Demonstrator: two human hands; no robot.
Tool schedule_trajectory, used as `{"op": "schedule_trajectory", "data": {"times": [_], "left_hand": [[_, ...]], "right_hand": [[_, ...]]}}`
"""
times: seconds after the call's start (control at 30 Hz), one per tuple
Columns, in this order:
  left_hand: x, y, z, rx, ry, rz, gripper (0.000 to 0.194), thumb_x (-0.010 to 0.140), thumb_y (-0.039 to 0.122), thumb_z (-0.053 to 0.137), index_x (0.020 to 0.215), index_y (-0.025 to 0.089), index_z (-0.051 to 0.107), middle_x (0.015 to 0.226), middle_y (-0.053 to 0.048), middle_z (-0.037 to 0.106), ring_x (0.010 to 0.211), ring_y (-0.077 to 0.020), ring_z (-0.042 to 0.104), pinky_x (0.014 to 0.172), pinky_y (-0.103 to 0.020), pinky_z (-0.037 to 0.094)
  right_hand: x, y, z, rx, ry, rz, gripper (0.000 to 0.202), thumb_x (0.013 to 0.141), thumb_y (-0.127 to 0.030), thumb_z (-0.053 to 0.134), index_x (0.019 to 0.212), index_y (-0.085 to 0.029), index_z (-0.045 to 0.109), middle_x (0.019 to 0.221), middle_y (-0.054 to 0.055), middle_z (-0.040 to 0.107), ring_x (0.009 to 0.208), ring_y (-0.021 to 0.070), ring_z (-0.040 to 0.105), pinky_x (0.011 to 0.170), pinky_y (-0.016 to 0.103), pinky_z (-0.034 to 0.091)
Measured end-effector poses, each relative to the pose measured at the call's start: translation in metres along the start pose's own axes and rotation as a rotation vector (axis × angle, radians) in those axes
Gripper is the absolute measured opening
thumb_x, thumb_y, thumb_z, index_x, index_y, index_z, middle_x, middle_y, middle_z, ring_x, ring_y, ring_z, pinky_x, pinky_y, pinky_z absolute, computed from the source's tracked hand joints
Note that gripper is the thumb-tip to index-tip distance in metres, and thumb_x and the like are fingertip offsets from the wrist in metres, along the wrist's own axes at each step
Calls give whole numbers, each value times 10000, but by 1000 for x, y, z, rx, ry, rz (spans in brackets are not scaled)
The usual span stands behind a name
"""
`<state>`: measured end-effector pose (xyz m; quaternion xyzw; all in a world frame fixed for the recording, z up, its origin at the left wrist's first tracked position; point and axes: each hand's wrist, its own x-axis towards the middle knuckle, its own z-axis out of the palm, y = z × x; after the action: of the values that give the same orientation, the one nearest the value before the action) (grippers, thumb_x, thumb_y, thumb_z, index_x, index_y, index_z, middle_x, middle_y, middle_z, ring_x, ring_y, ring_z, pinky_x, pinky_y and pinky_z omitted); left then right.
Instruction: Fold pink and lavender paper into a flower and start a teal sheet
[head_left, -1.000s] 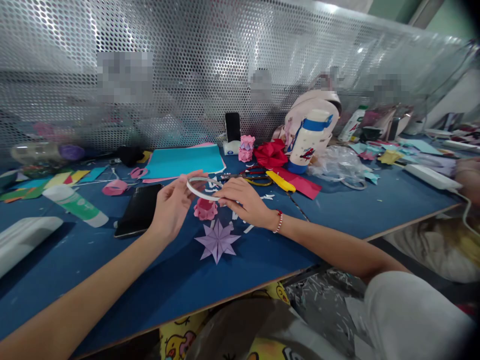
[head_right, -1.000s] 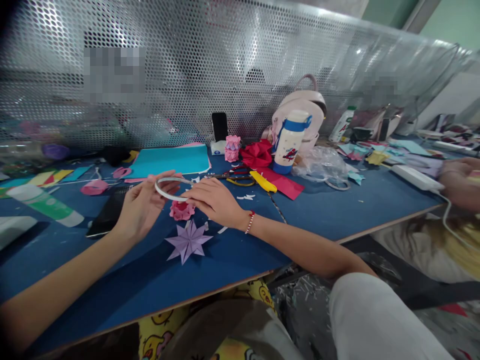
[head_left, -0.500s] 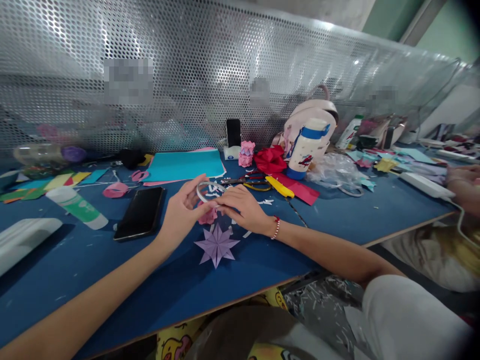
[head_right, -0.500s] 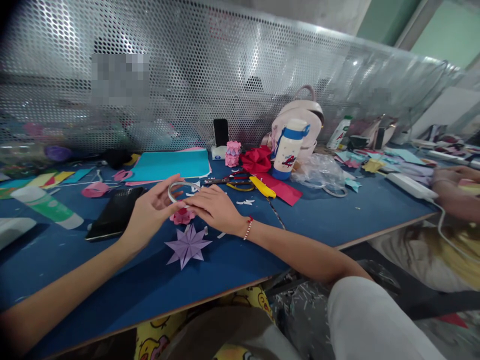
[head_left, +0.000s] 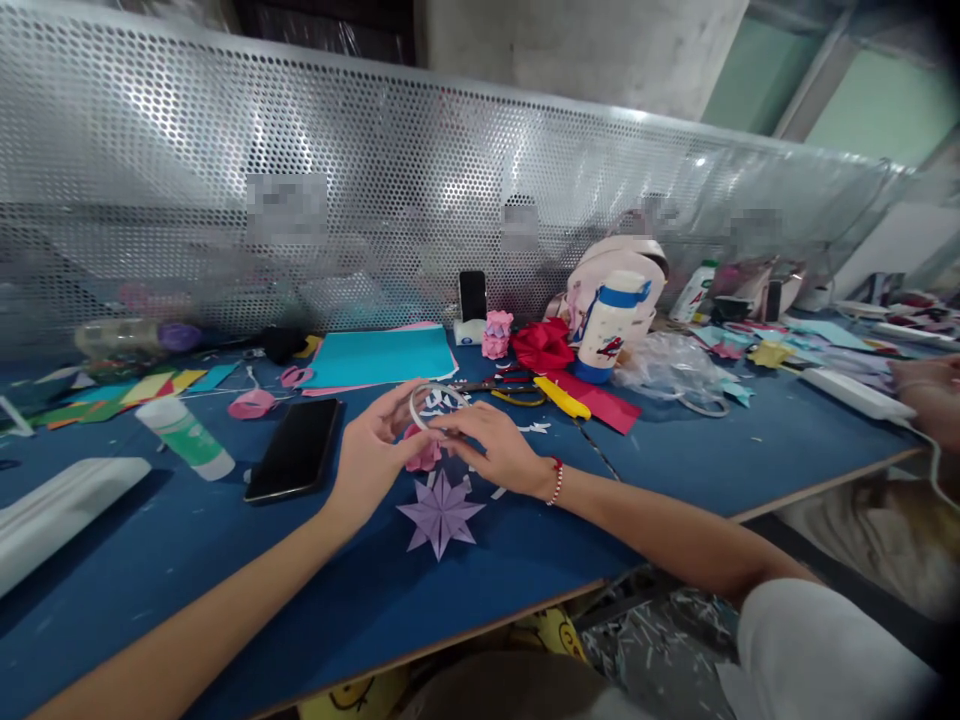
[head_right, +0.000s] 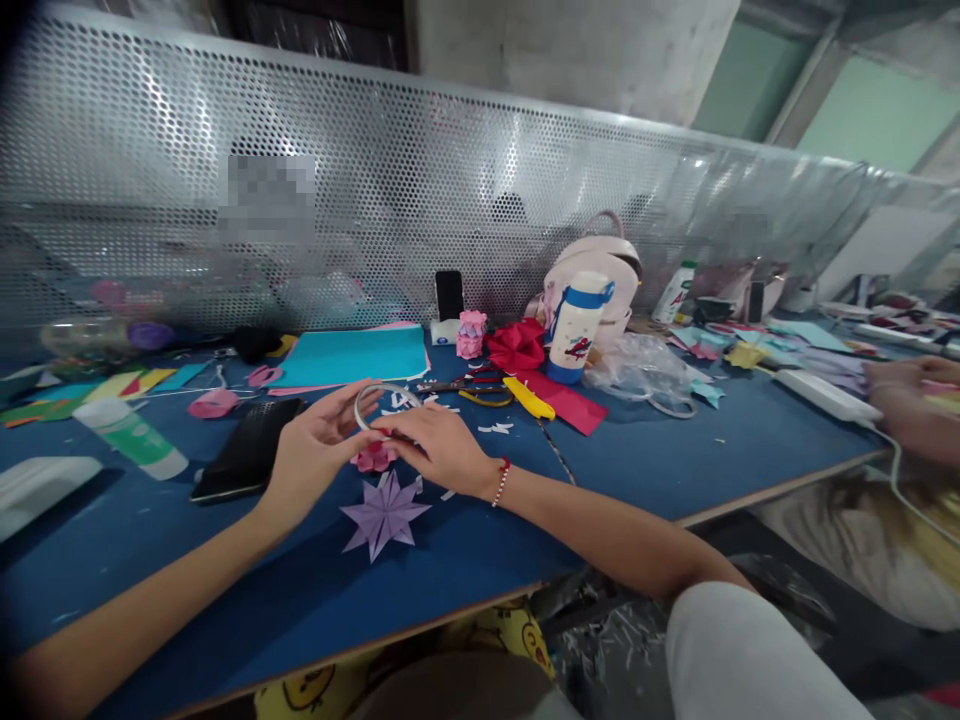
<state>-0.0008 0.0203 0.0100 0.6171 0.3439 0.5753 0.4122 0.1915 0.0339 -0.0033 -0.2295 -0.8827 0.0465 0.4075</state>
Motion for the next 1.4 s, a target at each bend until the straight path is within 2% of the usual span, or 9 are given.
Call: {"op": "schedule_trajectory", "data": {"times": [0.13, 0.33, 0.47, 0.67, 0.8, 1.07, 1.23, 1.4], "left_hand": [[1, 3, 0, -44, 13, -39, 658, 701, 280, 848, 1294, 132, 603, 1375, -154, 643, 1289, -318, 596, 1129, -461, 470], [3, 7, -1, 34, 5, 19, 492, 737, 282, 824, 1181, 160, 653, 1284, -136, 696, 1209, -309, 651, 1096, -471, 493], [9, 5, -5, 26, -57, 2, 503, 737, 302, 815, 1185, 176, 623, 1277, -133, 682, 1202, -298, 643, 1058, -465, 512], [20, 4, -17, -23, -159, -53, 471, 709, 276, 824, 1122, 194, 615, 1321, -128, 633, 1210, -285, 617, 953, -391, 561], [23, 4, -21, -59, -190, -59, 396, 708, 256, 827, 1045, 192, 630, 1336, -129, 625, 1213, -281, 613, 972, -381, 543], [23, 1, -22, -56, -157, -49, 362, 707, 250, 815, 1009, 209, 620, 1276, -128, 661, 1195, -274, 626, 1000, -433, 530], [22, 3, -20, -23, -146, -36, 276, 721, 276, 801, 888, 199, 595, 1251, -121, 671, 1195, -282, 633, 979, -426, 537], [19, 1, -18, 65, -60, 37, 262, 729, 310, 802, 858, 201, 602, 1209, -113, 692, 1175, -281, 640, 1016, -444, 509]], "right_hand": [[0, 0, -1, 13, -2, 17, 218, 1016, -233, 481, 1190, -202, 610, 1037, 59, 749, 905, 183, 668, 842, 333, 453], [-1, 2, 1, -4, -3, 22, 214, 1013, -235, 479, 1182, -202, 606, 981, 55, 753, 870, 178, 669, 843, 332, 455], [-1, 2, 2, -12, -8, 7, 206, 1006, -234, 487, 1170, -186, 601, 1015, 71, 743, 902, 189, 670, 835, 334, 453], [1, -2, 0, -16, -81, -6, 206, 1017, -198, 444, 1156, -171, 593, 925, 60, 742, 846, 183, 667, 817, 329, 429], [1, -4, 0, -27, -112, 0, 210, 1020, -189, 430, 1146, -171, 597, 922, 58, 739, 817, 176, 659, 821, 331, 419], [1, -2, 1, -57, -124, -20, 232, 1030, -215, 427, 1185, -170, 594, 1004, 78, 743, 888, 185, 668, 865, 347, 444], [1, 1, 2, -79, -124, -35, 249, 1040, -221, 412, 1203, -162, 591, 1006, 79, 743, 875, 181, 668, 840, 346, 442], [0, 3, 1, -114, -84, -11, 256, 1039, -218, 401, 1198, -174, 596, 1010, 78, 745, 913, 190, 668, 819, 340, 427]]}}
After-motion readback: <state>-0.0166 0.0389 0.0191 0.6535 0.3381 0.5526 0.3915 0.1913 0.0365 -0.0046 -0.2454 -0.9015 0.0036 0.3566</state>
